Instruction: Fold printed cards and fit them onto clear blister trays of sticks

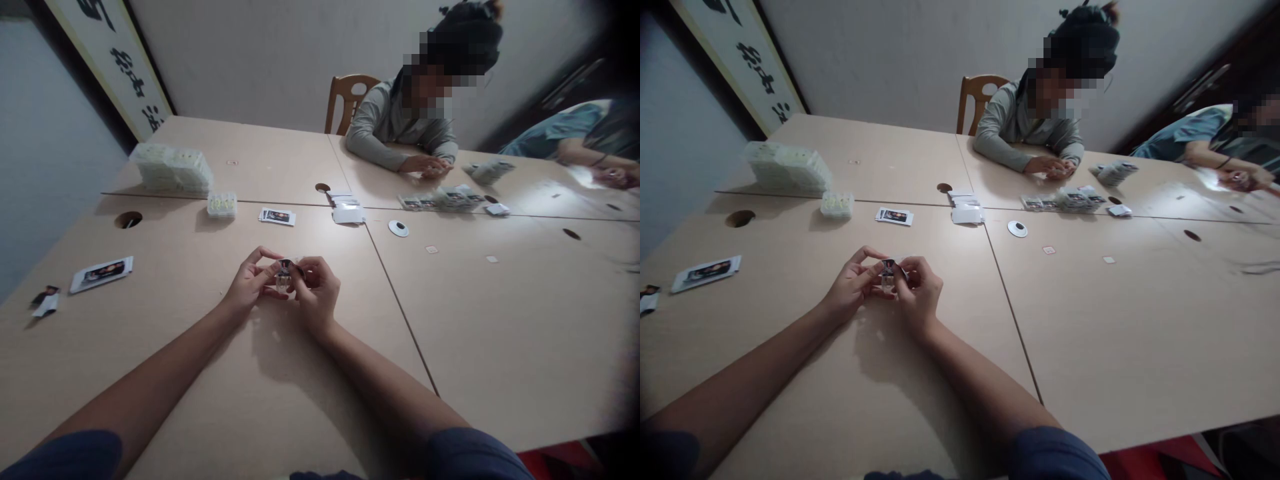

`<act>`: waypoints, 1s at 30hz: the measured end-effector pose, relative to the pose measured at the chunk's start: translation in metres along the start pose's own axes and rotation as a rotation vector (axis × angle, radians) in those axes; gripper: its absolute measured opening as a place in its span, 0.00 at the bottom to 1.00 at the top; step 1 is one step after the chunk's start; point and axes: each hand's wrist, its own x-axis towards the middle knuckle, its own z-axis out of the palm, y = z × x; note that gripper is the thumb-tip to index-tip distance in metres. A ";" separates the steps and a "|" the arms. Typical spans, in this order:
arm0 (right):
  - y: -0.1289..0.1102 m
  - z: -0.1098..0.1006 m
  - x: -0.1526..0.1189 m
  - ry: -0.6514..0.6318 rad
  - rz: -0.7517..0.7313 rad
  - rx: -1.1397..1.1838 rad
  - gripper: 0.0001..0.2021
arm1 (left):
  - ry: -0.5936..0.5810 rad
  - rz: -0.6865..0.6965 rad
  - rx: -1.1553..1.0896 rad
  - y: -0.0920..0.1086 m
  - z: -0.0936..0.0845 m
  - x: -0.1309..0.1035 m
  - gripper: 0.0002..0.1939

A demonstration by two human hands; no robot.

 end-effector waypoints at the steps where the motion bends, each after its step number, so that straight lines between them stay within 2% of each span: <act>1: 0.000 0.000 0.000 -0.001 0.004 0.000 0.07 | 0.000 -0.001 0.001 0.000 0.000 0.000 0.27; 11: 0.003 -0.001 -0.001 -0.031 -0.022 0.014 0.05 | -0.001 0.009 0.038 -0.001 -0.002 0.000 0.29; 17: -0.004 -0.002 0.002 -0.025 -0.164 -0.131 0.03 | 0.003 0.046 0.097 0.000 -0.001 0.000 0.29; 22: -0.010 -0.001 0.006 -0.001 -0.272 -0.159 0.03 | 0.008 0.105 0.105 0.004 0.006 -0.003 0.30; 26: -0.029 0.001 0.017 0.022 -0.349 -0.140 0.02 | -0.002 0.192 0.110 0.030 0.016 -0.005 0.30; 30: -0.077 0.008 0.041 0.031 -0.469 -0.043 0.03 | -0.028 0.360 0.152 0.086 0.034 -0.010 0.27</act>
